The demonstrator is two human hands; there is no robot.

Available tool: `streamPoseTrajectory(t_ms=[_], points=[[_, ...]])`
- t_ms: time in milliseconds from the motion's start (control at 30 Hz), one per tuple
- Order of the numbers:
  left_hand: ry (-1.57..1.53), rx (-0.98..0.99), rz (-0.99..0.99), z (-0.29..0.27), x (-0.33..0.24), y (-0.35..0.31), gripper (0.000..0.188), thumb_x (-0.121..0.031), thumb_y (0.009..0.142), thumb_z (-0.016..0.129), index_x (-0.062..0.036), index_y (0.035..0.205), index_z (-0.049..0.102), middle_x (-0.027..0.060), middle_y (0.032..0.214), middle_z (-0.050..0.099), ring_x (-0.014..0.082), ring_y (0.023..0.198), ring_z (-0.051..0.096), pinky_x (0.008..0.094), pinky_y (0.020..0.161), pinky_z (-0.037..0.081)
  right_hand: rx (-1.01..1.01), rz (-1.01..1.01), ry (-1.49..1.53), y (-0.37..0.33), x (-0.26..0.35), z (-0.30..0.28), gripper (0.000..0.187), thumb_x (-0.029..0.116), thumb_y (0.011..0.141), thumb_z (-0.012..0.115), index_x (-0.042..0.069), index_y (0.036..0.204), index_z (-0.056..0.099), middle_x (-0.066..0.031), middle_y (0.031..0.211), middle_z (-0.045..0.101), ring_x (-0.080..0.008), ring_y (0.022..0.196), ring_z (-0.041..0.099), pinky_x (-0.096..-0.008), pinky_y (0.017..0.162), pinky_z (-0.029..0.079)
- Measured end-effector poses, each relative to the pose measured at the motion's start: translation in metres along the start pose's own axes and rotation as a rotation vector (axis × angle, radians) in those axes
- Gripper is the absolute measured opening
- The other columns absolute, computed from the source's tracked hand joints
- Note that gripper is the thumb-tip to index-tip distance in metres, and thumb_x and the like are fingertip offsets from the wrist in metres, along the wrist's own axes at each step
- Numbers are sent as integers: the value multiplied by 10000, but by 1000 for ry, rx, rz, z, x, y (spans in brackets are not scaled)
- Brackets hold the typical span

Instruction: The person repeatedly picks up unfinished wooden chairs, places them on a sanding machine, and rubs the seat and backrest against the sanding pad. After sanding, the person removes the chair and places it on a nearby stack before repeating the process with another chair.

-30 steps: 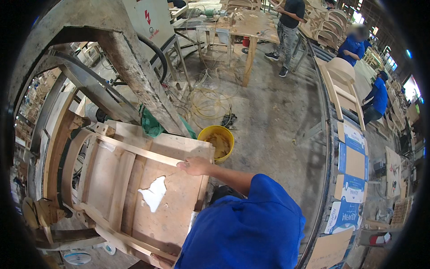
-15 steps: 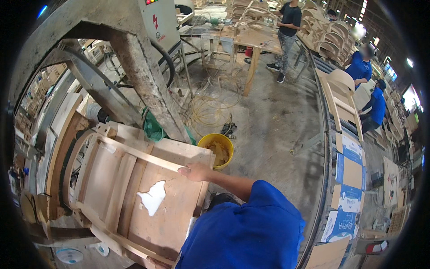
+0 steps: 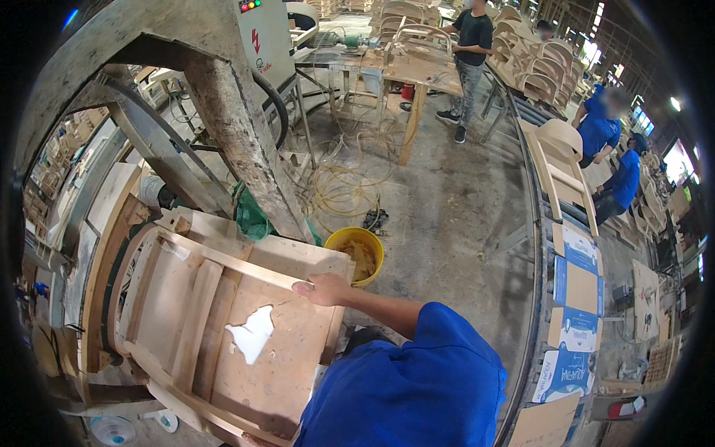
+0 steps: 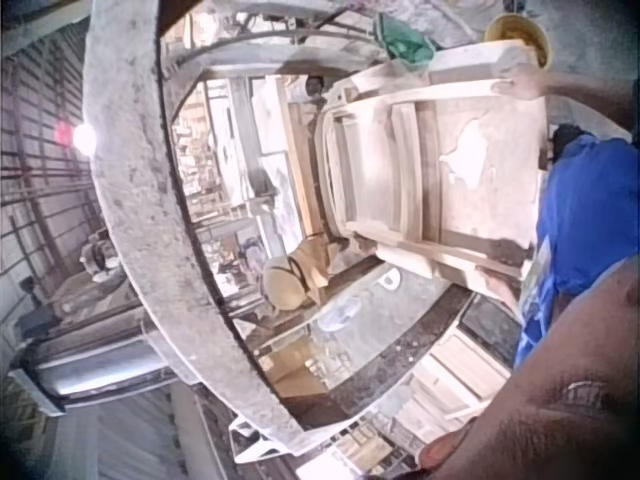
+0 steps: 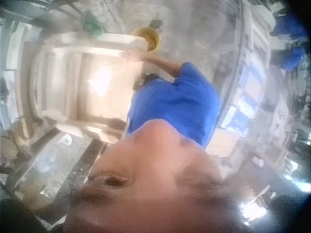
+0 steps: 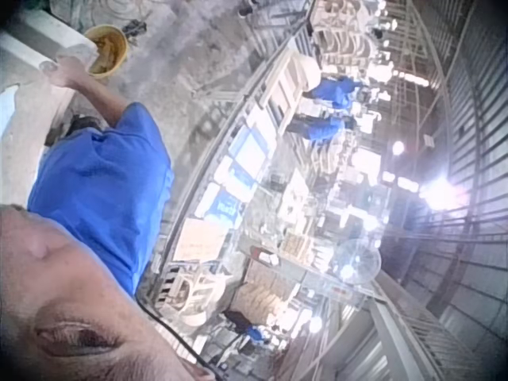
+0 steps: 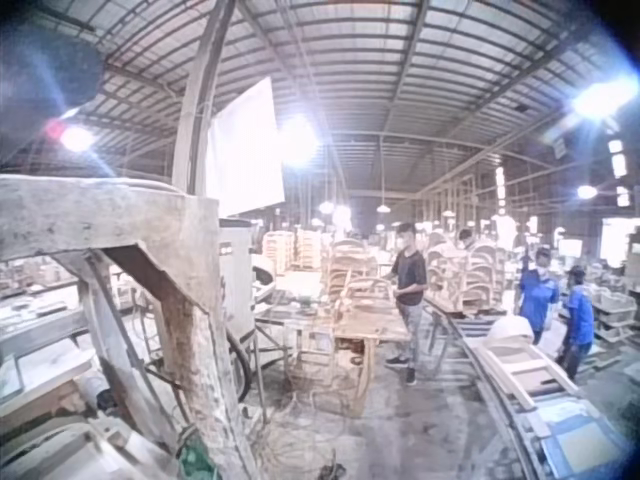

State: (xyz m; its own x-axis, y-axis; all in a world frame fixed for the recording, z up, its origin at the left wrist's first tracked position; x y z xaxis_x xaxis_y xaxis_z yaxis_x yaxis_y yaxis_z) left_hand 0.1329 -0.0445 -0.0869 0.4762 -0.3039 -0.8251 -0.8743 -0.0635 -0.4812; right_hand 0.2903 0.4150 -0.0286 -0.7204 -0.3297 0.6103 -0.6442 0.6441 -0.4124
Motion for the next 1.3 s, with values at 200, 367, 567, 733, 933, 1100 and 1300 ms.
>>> streamPoseTrajectory(t_ms=[200, 367, 567, 733, 933, 1100, 1300], points=[[1, -2, 10, 4, -2, -5, 560, -585, 1069, 443, -71, 1222, 602, 89, 791, 638, 223, 648, 642, 364, 557, 537, -19, -28, 8, -1, 2, -1, 858, 738, 988, 384, -3, 1342, 631, -307, 1286, 653, -466, 1232, 607, -506, 1062, 461], [-2, -8, 25, 1, -5, -3, 563, -590, 1068, 441, -71, 1211, 604, 87, 769, 633, 220, 631, 639, 366, 546, 534, -27, -25, 2, -1, 3, 0, 873, 744, 988, 371, -6, 1359, 621, -307, 1300, 648, -467, 1245, 603, -513, 1075, 457], [-67, -60, 7, -43, 19, 2, 567, -596, 1067, 438, -71, 1197, 607, 85, 743, 628, 217, 610, 635, 368, 533, 530, -1, 64, -52, 0, 8, 0, 819, 716, 1005, 382, 30, 1373, 636, -242, 1368, 638, -448, 1309, 568, -505, 1131, 423], [-159, -1, -61, -69, 36, -15, 576, -598, 1067, 436, -59, 1170, 609, 89, 716, 625, 213, 598, 638, 362, 524, 528, 27, 168, 150, 10, -19, 24, 876, 736, 976, 454, -20, 1391, 605, -309, 1222, 688, -386, 1121, 683, -466, 1070, 465], [-263, 84, -72, -58, 20, -34, 600, -602, 1060, 458, -36, 1200, 600, 104, 764, 651, 181, 607, 649, 335, 531, 544, -24, 95, 292, 9, -15, 26, 662, 619, 1004, 553, -19, 1143, 666, -91, 737, 621, -163, 533, 594, -320, 544, 497], [-471, 173, -131, -49, 32, -51, 575, -616, 1054, 459, -67, 1174, 578, 93, 782, 667, 181, 594, 647, 327, 518, 538, -5, 73, 329, 10, -13, 24, 668, 622, 1004, 551, -15, 1169, 667, -83, 750, 626, -163, 554, 601, -318, 547, 500], [-461, 188, -189, -47, 35, -48, 586, -648, 1032, 475, -77, 1134, 560, 92, 730, 650, 192, 558, 628, 317, 471, 494, -2, 91, 320, 9, -8, 21, 701, 644, 997, 556, -13, 1220, 657, -88, 761, 623, -157, 562, 589, -313, 555, 507]])
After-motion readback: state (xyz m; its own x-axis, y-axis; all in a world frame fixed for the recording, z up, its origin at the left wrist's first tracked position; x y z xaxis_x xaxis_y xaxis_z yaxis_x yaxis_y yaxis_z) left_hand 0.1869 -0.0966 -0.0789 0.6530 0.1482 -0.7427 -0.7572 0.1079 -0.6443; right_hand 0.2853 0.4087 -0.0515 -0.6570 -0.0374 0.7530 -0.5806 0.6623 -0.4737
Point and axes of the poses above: each hand's wrist, its own y-axis towards the middle knuckle, its own z-axis out of the palm, x = y × z, the point moved 6 cm from there along y, towards the middle knuckle
